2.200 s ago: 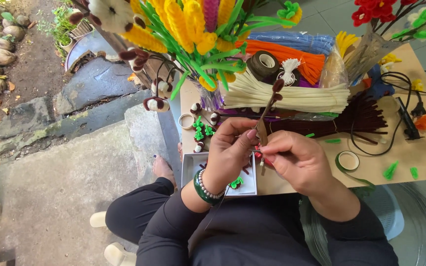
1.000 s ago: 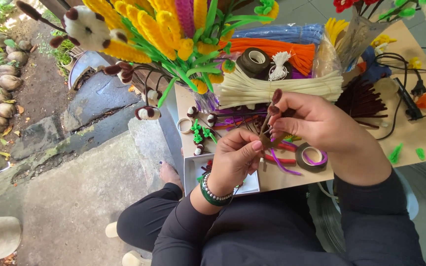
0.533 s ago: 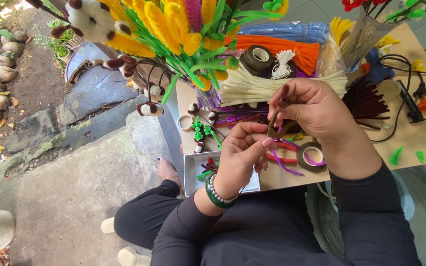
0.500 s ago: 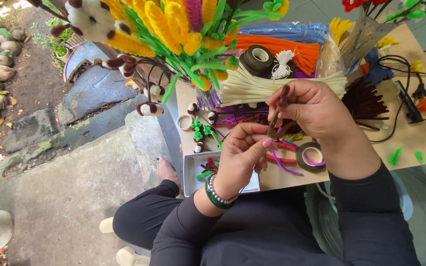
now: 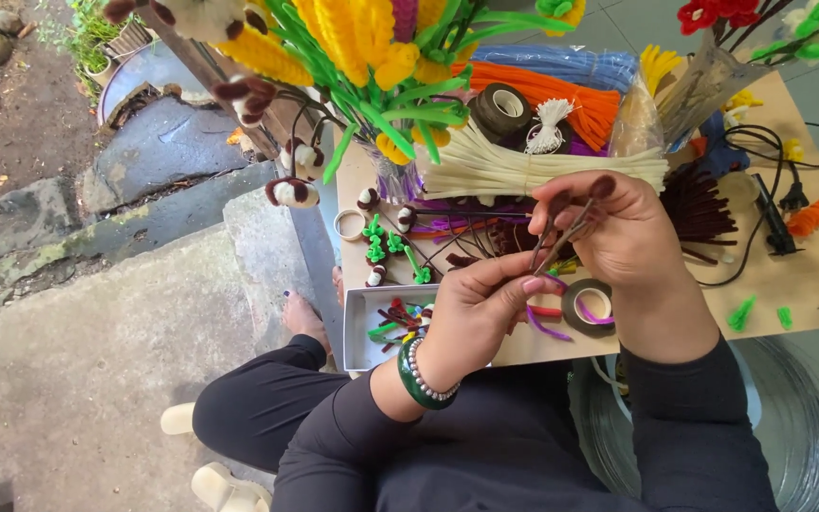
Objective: Assembling decorative cotton branches by wrapping pipe cleaners around cotton bolls and a wire stem.
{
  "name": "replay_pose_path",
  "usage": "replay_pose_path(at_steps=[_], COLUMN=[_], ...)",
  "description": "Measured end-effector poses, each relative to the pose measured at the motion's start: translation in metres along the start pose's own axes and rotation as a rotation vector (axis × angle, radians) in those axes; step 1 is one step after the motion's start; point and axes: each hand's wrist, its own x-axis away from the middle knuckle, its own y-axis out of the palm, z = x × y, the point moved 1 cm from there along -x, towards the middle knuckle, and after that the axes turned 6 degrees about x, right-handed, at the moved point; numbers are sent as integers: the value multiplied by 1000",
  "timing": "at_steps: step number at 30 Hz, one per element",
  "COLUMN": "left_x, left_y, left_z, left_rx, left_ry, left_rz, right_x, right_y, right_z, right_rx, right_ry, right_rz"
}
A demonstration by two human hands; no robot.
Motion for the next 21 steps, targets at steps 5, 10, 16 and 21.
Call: replay_pose_path(at_steps=[5, 10, 16, 21], left_x=[-1, 0, -2, -5], left_y=[1, -1, 1, -7], left_z=[6, 15, 21, 4], left_rx=[-60, -136, -177, -184], left_ry=[35, 41, 29, 24], left_rz=[4, -8, -12, -5], right_x=[6, 11, 14, 17], right_y=[-5, -12, -4, -3], right_z=[4, 11, 9, 17], right_rx=[-7, 10, 57, 13], right_ry=[-79, -124, -133, -137], right_rz=[13, -2, 8, 30])
